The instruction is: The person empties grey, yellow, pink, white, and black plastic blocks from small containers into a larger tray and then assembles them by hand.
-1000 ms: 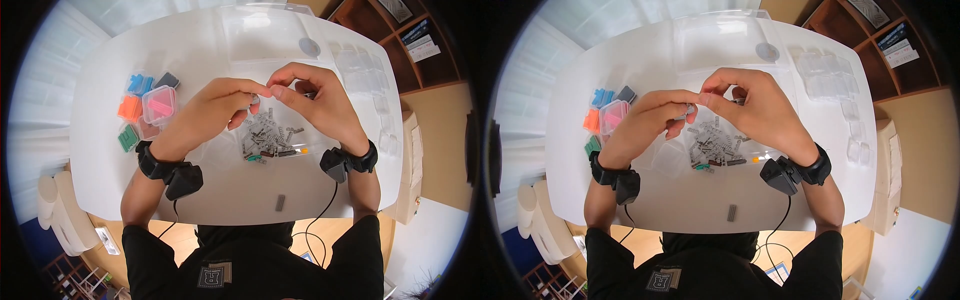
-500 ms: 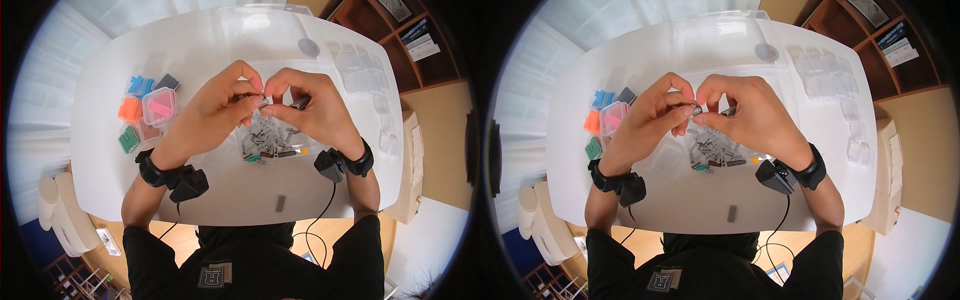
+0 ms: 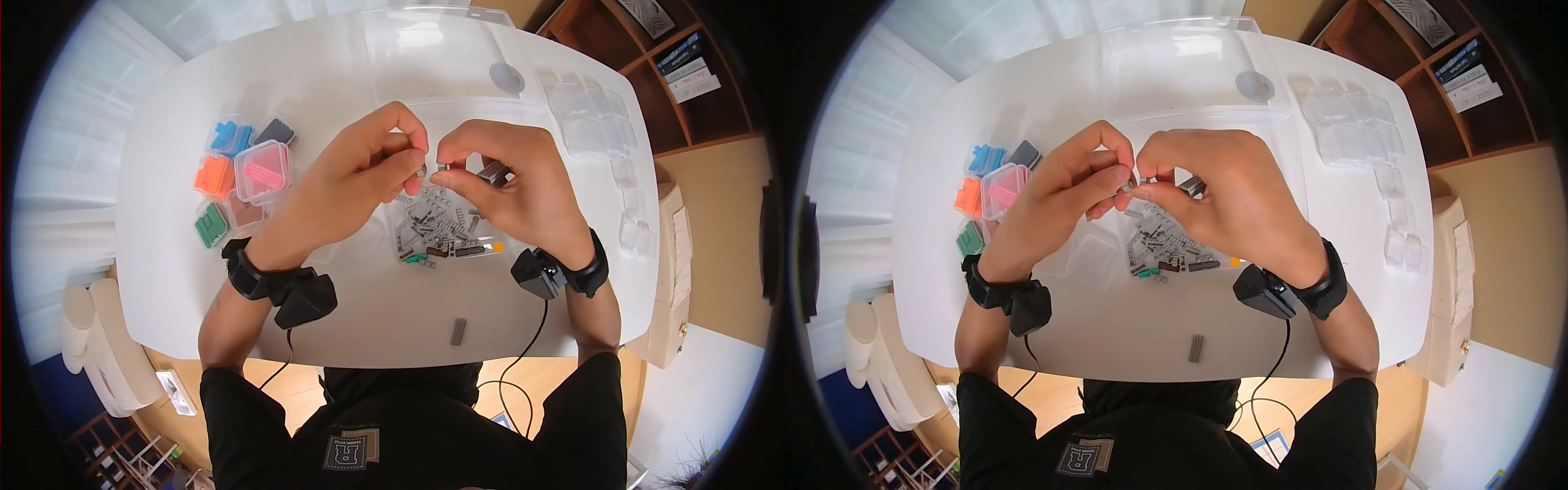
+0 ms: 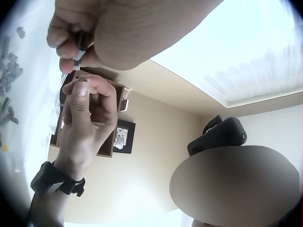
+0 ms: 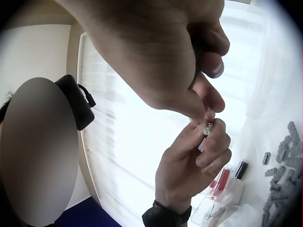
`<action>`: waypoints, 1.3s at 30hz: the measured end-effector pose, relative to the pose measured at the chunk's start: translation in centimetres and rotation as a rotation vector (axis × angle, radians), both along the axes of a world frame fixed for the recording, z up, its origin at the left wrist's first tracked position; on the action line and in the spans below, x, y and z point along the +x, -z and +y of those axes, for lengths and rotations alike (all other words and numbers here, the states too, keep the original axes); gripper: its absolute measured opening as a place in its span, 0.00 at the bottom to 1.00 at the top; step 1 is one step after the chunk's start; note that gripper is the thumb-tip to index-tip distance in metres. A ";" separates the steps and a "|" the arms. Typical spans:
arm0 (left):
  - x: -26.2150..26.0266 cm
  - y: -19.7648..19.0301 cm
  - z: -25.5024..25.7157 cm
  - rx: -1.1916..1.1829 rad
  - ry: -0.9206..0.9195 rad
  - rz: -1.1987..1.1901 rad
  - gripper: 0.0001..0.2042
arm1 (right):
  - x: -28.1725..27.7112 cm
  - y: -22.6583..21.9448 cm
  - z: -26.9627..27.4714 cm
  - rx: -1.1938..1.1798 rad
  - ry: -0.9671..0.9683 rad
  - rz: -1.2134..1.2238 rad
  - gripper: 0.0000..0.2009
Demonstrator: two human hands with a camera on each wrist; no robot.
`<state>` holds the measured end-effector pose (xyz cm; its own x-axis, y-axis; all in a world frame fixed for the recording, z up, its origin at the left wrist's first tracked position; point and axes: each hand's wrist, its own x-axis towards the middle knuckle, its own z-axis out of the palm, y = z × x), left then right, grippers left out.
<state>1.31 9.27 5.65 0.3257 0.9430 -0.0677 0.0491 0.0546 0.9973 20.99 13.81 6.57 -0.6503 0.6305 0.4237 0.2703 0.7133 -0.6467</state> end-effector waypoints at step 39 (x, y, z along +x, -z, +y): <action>0.0 -0.9 0.0 0.015 -0.038 0.035 0.05 | 0.4 -1.3 -0.2 -0.176 0.058 -0.048 0.09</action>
<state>1.34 9.24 6.57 0.2873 0.9557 -0.0643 0.0820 0.0424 0.9957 21.36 13.64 7.86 -0.6277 0.7288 0.2735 0.3406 0.5731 -0.7454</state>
